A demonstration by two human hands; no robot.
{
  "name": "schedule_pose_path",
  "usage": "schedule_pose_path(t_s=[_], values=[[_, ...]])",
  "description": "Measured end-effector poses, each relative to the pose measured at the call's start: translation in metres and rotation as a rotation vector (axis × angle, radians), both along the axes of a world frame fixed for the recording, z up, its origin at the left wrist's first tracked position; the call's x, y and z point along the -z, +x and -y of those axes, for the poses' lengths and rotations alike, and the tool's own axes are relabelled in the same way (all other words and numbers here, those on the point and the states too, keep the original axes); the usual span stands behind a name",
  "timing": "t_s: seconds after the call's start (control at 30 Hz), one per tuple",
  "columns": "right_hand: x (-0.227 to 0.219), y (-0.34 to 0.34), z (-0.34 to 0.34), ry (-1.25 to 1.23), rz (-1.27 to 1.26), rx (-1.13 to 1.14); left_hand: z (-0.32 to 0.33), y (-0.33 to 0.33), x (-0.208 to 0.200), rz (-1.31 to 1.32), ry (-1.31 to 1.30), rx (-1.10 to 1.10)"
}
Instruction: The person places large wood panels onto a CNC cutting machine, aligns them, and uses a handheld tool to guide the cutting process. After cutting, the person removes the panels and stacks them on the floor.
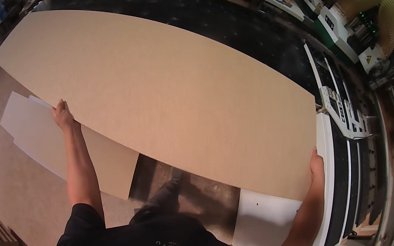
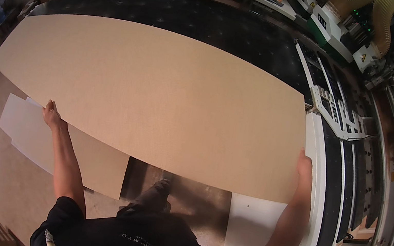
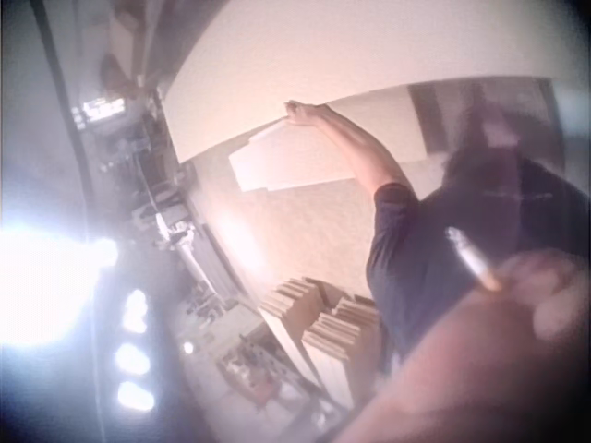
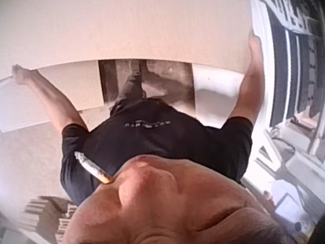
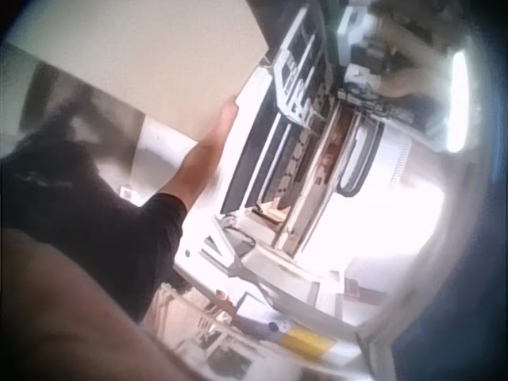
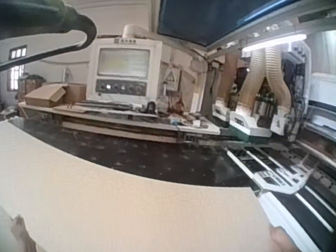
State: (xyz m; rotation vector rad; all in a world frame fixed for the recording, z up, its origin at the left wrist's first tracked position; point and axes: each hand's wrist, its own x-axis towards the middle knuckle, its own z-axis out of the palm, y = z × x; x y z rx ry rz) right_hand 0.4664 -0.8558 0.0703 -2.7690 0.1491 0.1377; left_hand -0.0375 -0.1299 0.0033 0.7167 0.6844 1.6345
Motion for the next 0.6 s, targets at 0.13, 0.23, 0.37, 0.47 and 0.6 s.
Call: schedule_pose_path(t_s=[0.13,0.23,0.37,0.47,0.6], values=[[-0.004,0.045,-0.062,-0.092,0.265,-0.157,-0.013,0.048,-0.008,-0.254,0.013,-0.170],[0.003,0.070,-0.113,-0.348,0.505,-0.335,-0.027,0.087,-0.020,-0.939,0.176,-0.724],[-0.002,0.150,-0.160,-0.305,0.280,-0.437,-0.058,0.118,-0.033,-1.530,0.371,-0.606],[0.002,0.205,-0.185,-0.264,0.343,-0.556,-0.093,0.139,-0.041,-1.805,0.403,-0.283],[0.002,0.262,-0.221,-0.182,0.333,-0.603,-0.131,0.170,-0.040,-1.997,0.518,-0.226]])
